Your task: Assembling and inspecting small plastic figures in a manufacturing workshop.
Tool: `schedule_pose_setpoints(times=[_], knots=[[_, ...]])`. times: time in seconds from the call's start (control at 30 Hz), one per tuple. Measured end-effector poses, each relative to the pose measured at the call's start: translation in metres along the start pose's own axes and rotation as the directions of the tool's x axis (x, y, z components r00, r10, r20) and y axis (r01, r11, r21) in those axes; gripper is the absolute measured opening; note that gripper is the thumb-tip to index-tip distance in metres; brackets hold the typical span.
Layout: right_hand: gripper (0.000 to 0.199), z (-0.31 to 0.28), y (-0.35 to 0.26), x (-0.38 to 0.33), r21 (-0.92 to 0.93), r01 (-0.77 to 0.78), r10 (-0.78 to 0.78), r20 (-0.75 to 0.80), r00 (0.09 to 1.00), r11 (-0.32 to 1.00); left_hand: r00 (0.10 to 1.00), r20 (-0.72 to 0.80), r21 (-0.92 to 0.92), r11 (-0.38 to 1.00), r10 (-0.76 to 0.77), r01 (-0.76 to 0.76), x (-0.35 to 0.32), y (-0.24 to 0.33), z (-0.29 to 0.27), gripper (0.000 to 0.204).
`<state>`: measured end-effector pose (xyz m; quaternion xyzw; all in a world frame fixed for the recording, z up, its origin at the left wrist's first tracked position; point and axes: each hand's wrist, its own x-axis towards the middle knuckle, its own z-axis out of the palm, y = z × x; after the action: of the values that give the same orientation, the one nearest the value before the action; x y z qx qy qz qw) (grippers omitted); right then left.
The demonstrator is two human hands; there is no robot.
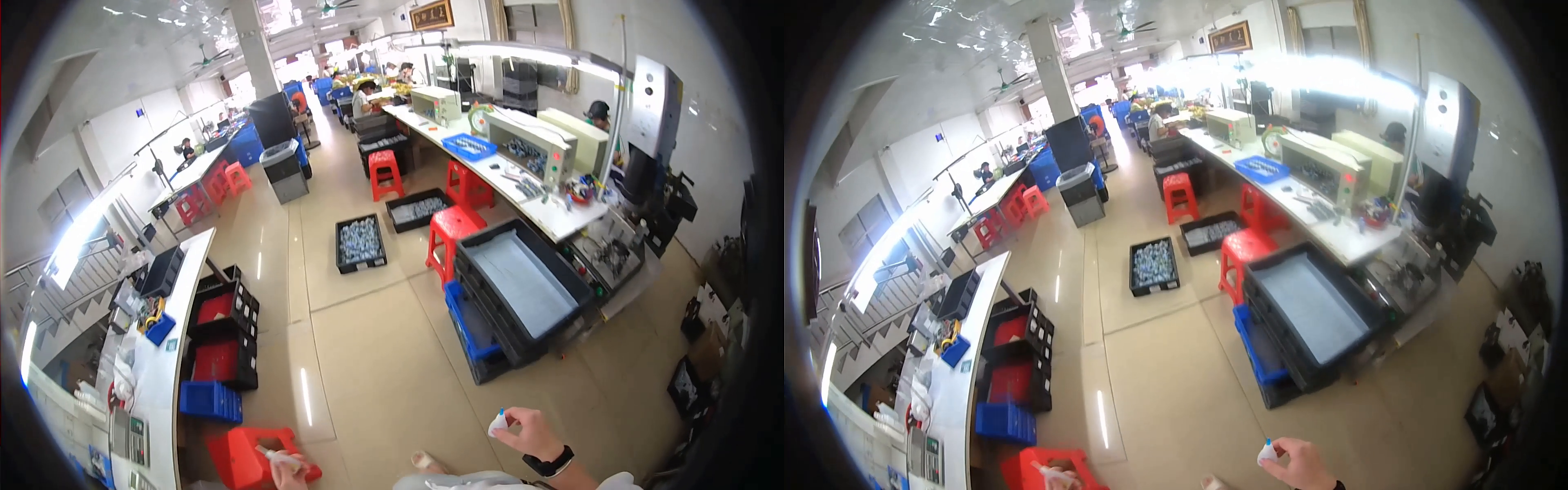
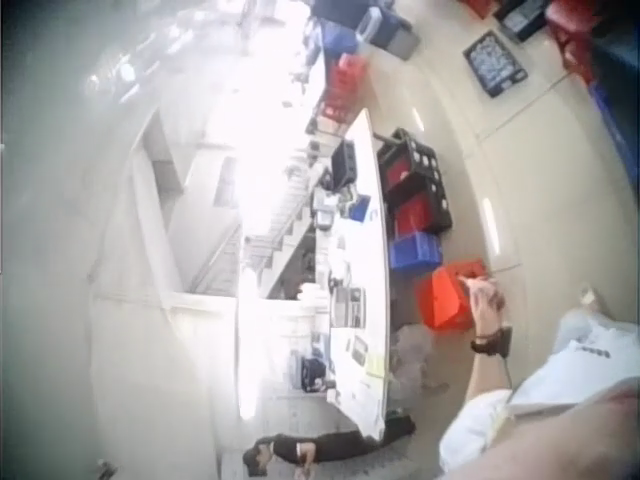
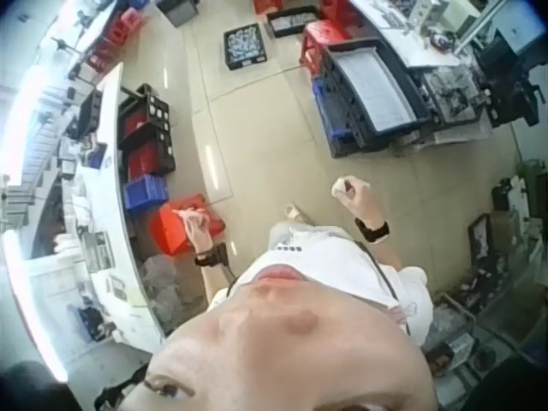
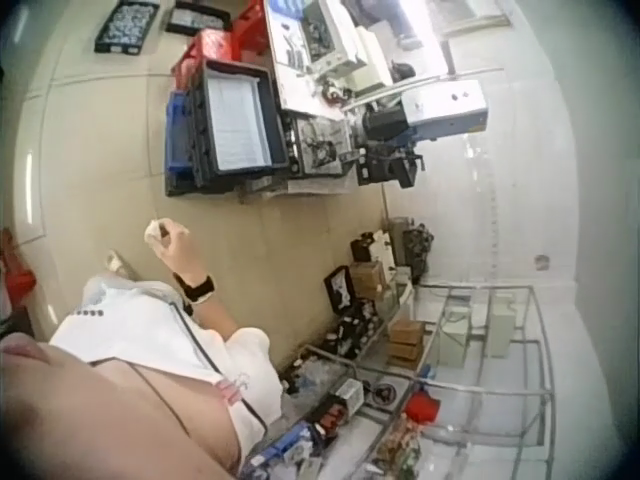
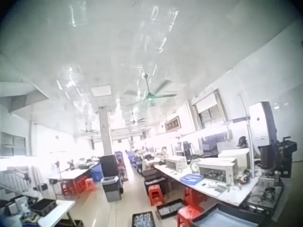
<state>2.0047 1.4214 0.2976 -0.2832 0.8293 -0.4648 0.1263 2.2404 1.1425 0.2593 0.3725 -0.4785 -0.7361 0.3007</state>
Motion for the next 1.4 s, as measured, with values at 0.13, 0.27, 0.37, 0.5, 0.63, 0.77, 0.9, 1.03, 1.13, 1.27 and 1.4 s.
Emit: schedule_pose_setpoints(times=[0.13,0.27,0.37,0.5,0.63,0.77,0.9,1.03,1.13,1.27,1.4], knots=[[0.029,0.03,0.004,0.09,-0.126,-0.013,0.019,0.043,0.999,0.992,0.99,-0.132,-0.1,0.993,0.056,-0.07,0.101,0.022,-0.008,0.038],[0.023,0.015,0.02,0.195,-0.059,-0.168,0.167,-0.026,0.986,0.984,0.787,0.586,0.142,0.932,0.192,-0.334,0.279,0.118,0.051,0.023],[0.013,0.034,0.021,0.303,0.031,-0.266,0.263,0.074,0.962,0.964,0.705,0.69,0.246,0.862,0.165,-0.443,0.392,0.169,0.059,0.021],[0.023,0.174,0.034,0.472,0.171,-0.173,0.138,0.204,0.969,0.97,0.935,0.32,0.311,0.916,0.15,-0.253,0.468,0.087,0.041,0.019],[0.029,0.333,-0.083,0.639,0.219,0.092,-0.143,0.231,0.962,0.971,0.926,-0.244,0.159,0.93,-0.289,0.332,0.44,0.05,-0.043,0.019],[0.029,0.409,-0.184,0.767,0.288,0.208,-0.33,0.485,0.81,0.935,0.883,-0.384,0.265,0.884,-0.269,0.384,0.508,0.131,-0.119,0.018],[0.028,0.451,-0.156,0.882,0.122,0.13,-0.159,0.271,0.95,0.984,0.989,-0.14,0.348,0.932,-0.055,0.101,0.848,0.168,-0.095,0.027],[0.02,0.381,-0.171,0.982,-0.207,-0.078,0.106,0.128,0.986,0.975,0.905,0.378,0.53,0.757,0.193,-0.383,1.106,0.366,0.024,0.023],[0.011,0.42,-0.217,1.104,-0.033,-0.298,0.299,0.034,0.954,0.954,0.806,0.345,0.214,0.796,0.481,-0.566,1.208,0.429,0.055,0.022],[0.02,0.574,-0.245,1.308,0.01,0.13,-0.13,0.116,0.985,0.991,0.975,0.072,0.38,0.898,0.211,-0.222,1.317,0.364,-0.021,0.014],[0.023,0.636,-0.332,1.474,0.19,0.182,-0.242,0.369,0.897,0.965,0.979,-0.126,0.166,0.97,-0.158,0.177,1.348,0.378,-0.099,0.017]])
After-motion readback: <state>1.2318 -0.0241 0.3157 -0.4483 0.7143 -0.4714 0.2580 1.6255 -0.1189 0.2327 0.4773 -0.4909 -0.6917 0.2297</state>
